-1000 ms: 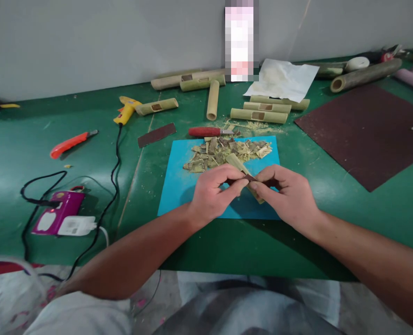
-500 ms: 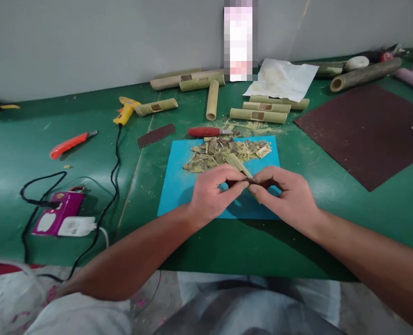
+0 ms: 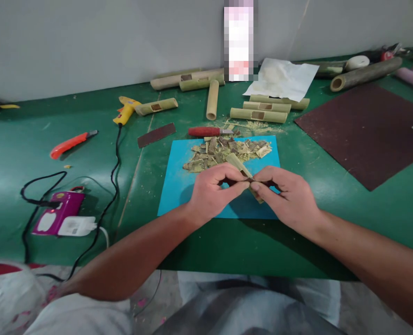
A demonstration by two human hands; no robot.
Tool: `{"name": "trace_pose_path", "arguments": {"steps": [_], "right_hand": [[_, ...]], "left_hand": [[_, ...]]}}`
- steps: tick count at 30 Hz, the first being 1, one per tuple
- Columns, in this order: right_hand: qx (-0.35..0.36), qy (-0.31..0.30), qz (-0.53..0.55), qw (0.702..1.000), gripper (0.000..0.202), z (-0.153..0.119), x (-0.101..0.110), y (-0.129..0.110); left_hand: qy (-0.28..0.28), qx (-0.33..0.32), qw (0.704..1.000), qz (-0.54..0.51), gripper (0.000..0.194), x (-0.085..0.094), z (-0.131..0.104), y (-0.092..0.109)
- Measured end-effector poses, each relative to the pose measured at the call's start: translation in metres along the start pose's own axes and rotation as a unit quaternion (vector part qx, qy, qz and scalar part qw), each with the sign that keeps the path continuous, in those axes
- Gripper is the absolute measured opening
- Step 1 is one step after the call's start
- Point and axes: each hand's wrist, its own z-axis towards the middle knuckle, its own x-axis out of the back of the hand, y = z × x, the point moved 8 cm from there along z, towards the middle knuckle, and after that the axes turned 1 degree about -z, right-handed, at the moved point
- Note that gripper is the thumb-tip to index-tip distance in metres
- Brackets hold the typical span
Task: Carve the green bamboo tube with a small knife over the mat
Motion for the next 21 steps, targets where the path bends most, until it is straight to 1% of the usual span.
{"name": "trace_pose_path", "arguments": {"steps": [3,10,14,17,21], "right_hand": [[0.002,-0.007,0.008,1.000,0.015,0.000,-0.001,-0.001],[-0.041,0.000,0.010,0.999,0.019,0.001,-0.001,0.007],[-0.036,0.017,0.022,0.999,0.009,0.002,-0.001,0.010],[-0.030,0.027,0.022,0.999,0.008,0.002,0.000,0.009],[-0.047,0.014,0.012,0.999,0.017,0.001,-0.001,0.010]], "left_hand": [[0.000,0.010,1.000,-0.023,0.016,0.000,0.000,-0.003],[-0.011,0.023,0.999,-0.039,0.021,-0.002,-0.001,-0.007],[-0.015,0.014,0.998,-0.056,0.020,-0.003,-0.001,-0.006],[-0.024,0.010,0.998,-0.065,0.020,-0.004,-0.001,-0.005],[-0.034,0.014,0.998,-0.056,0.021,-0.005,-0.001,-0.006]]}}
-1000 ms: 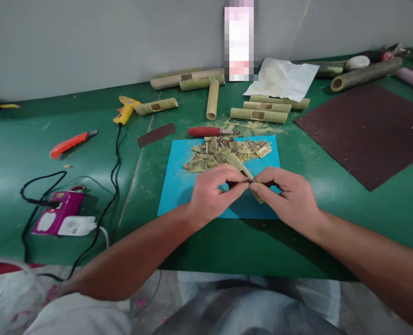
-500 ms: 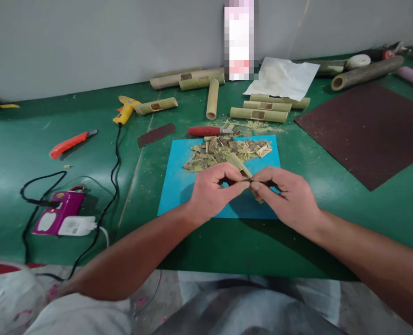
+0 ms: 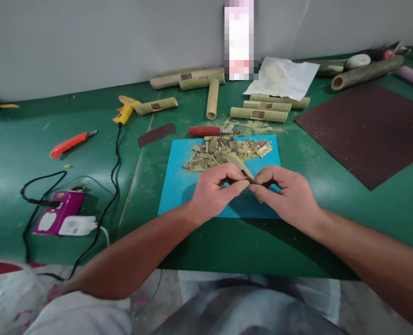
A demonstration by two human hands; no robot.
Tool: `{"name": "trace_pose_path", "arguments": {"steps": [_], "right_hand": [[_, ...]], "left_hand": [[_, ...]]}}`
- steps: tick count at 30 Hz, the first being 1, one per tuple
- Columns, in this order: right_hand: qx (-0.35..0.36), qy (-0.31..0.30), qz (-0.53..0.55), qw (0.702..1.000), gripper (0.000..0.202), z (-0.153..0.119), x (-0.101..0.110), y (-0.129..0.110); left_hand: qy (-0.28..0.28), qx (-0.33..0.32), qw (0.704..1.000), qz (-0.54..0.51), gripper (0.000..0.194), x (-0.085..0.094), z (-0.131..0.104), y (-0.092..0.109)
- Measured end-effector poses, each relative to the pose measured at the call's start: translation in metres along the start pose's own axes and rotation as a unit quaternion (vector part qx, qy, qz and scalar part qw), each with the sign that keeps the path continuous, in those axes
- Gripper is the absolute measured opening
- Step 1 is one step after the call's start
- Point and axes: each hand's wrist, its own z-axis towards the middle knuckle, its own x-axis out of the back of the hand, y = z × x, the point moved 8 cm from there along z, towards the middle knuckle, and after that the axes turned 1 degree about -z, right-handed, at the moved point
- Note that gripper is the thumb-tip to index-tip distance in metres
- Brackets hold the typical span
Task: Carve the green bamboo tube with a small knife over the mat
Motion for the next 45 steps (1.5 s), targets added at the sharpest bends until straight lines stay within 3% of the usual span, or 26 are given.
{"name": "trace_pose_path", "arguments": {"steps": [4,9,12,18,25,32,36,40,42,45], "right_hand": [[0.027,-0.012,-0.035,0.999,0.022,-0.001,0.000,-0.004],[0.158,0.003,-0.115,0.981,0.017,-0.006,0.003,-0.021],[0.178,0.010,-0.123,0.976,0.007,-0.006,0.004,-0.021],[0.150,-0.014,-0.115,0.982,0.021,-0.004,0.000,-0.014],[0.195,0.008,-0.084,0.977,0.009,-0.005,0.005,-0.024],[0.225,0.016,-0.097,0.969,0.010,-0.007,0.004,-0.026],[0.205,0.019,-0.201,0.958,0.021,-0.008,0.003,-0.023],[0.114,-0.024,-0.440,0.891,0.030,-0.007,-0.006,-0.011],[0.068,-0.071,-0.482,0.871,0.031,-0.009,-0.011,-0.004],[0.027,-0.111,-0.487,0.866,0.027,-0.012,-0.017,0.003]], "left_hand": [[0.007,-0.048,0.998,0.043,0.004,0.000,0.000,0.010],[0.016,-0.171,0.971,0.169,0.009,0.001,-0.005,0.031],[0.012,-0.209,0.951,0.227,0.008,0.001,-0.009,0.034],[0.032,-0.205,0.948,0.242,0.009,0.006,-0.009,0.032],[0.008,-0.225,0.952,0.209,0.014,0.004,-0.008,0.032],[-0.035,-0.242,0.945,0.219,0.015,-0.001,-0.009,0.037],[-0.019,-0.204,0.939,0.275,0.011,0.007,-0.004,0.027],[0.066,-0.069,0.948,0.302,0.010,0.031,0.012,-0.005],[0.062,-0.030,0.951,0.302,0.010,0.034,0.018,-0.018],[0.033,-0.016,0.952,0.302,0.011,0.030,0.021,-0.028]]}}
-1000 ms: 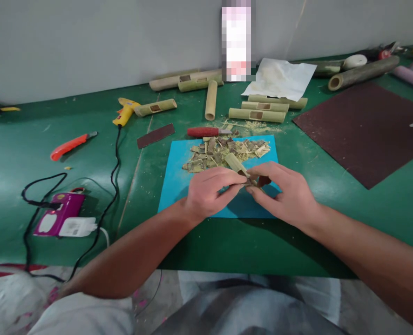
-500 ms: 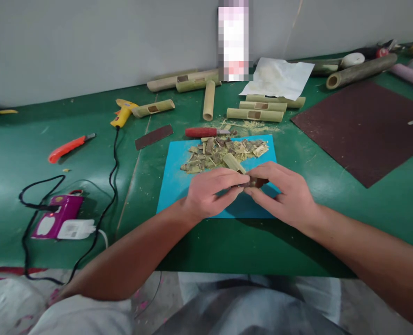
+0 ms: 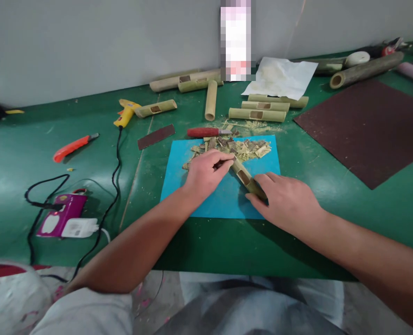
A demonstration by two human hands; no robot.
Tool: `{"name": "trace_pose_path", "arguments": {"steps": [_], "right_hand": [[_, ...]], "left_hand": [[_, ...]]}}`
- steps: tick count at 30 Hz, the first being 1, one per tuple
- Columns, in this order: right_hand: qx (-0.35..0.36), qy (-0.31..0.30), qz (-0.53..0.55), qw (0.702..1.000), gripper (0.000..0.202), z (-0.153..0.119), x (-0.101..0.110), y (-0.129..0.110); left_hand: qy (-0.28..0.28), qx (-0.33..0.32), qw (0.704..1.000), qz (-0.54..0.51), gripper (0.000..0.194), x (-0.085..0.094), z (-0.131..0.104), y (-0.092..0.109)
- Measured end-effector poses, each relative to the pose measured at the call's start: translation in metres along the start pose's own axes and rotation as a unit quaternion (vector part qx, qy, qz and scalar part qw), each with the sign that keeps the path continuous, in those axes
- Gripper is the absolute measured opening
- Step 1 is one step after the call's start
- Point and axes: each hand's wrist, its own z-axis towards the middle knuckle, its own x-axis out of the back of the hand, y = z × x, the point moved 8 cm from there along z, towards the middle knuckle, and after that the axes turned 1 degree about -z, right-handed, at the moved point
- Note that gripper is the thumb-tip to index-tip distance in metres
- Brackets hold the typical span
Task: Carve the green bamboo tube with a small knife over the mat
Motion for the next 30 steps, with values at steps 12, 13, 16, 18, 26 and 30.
{"name": "trace_pose_path", "arguments": {"steps": [12,13,16,18,26,30], "right_hand": [[-0.036,-0.050,0.033,0.998,0.021,0.000,-0.012,0.002],[-0.038,-0.051,0.034,0.997,0.021,0.000,-0.013,0.002],[-0.048,-0.045,0.037,0.997,0.023,-0.001,-0.012,0.004],[-0.060,-0.051,0.035,0.996,0.024,0.000,-0.012,0.006],[-0.073,-0.069,0.021,0.995,0.029,0.001,-0.013,0.007],[-0.056,-0.054,0.028,0.997,0.027,0.000,-0.013,0.006]], "left_hand": [[-0.104,-0.080,0.990,0.053,0.018,-0.024,-0.015,0.030],[-0.116,-0.091,0.988,0.053,0.020,-0.027,-0.016,0.033],[-0.064,-0.097,0.992,0.055,0.024,-0.019,-0.012,0.031],[-0.037,-0.093,0.993,0.061,0.026,-0.013,-0.010,0.028],[-0.039,-0.082,0.993,0.077,0.029,-0.008,-0.012,0.026],[-0.079,-0.103,0.989,0.065,0.020,-0.012,-0.011,0.023]]}}
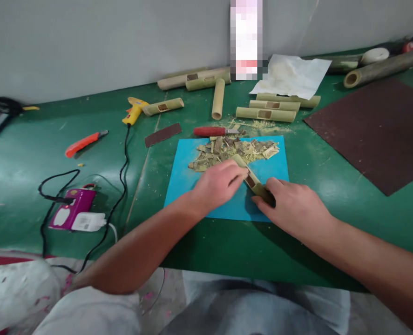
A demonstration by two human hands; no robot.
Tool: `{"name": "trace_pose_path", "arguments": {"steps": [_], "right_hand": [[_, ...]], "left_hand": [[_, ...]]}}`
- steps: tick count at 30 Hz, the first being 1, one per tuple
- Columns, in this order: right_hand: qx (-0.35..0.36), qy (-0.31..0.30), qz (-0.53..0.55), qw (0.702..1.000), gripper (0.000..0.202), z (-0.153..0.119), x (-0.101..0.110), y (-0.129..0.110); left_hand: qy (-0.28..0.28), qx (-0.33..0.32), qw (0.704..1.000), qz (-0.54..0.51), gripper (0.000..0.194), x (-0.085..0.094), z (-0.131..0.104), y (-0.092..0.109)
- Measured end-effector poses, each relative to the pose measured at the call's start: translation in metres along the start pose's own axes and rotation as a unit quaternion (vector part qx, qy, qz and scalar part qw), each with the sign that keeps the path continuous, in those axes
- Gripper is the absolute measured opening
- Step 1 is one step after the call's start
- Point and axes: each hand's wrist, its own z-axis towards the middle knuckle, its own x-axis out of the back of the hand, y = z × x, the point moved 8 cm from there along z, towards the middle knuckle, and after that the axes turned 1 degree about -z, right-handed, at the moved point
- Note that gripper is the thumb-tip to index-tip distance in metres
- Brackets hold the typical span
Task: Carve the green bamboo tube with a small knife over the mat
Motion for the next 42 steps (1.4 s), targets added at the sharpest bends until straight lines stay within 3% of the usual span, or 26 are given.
{"name": "trace_pose_path", "arguments": {"steps": [4,13,22,27,33,38,42], "right_hand": [[0.008,0.011,0.002,1.000,0.027,-0.001,0.003,-0.001],[0.009,0.009,0.005,1.000,0.027,-0.001,0.003,-0.002],[0.008,0.007,0.009,1.000,0.026,0.000,0.002,-0.001],[0.005,0.002,0.007,1.000,0.027,0.000,0.003,-0.001],[0.004,-0.005,0.006,1.000,0.025,0.001,0.001,-0.001],[0.003,-0.009,0.010,1.000,0.026,0.000,0.000,-0.001],[0.009,-0.007,0.009,1.000,0.025,-0.001,0.000,-0.001]], "left_hand": [[0.050,-0.002,0.998,0.046,0.017,0.012,0.007,-0.010],[0.002,-0.056,0.995,0.087,0.022,0.007,0.007,0.004],[-0.009,-0.091,0.995,0.040,0.019,0.009,0.004,0.006],[0.033,-0.069,0.994,0.077,0.020,0.014,0.008,-0.003],[-0.002,-0.113,0.993,0.035,0.022,0.007,0.002,0.021],[0.024,-0.104,0.991,0.081,0.023,0.010,0.003,0.019],[-0.004,-0.130,0.990,0.062,0.025,0.003,0.000,0.026]]}}
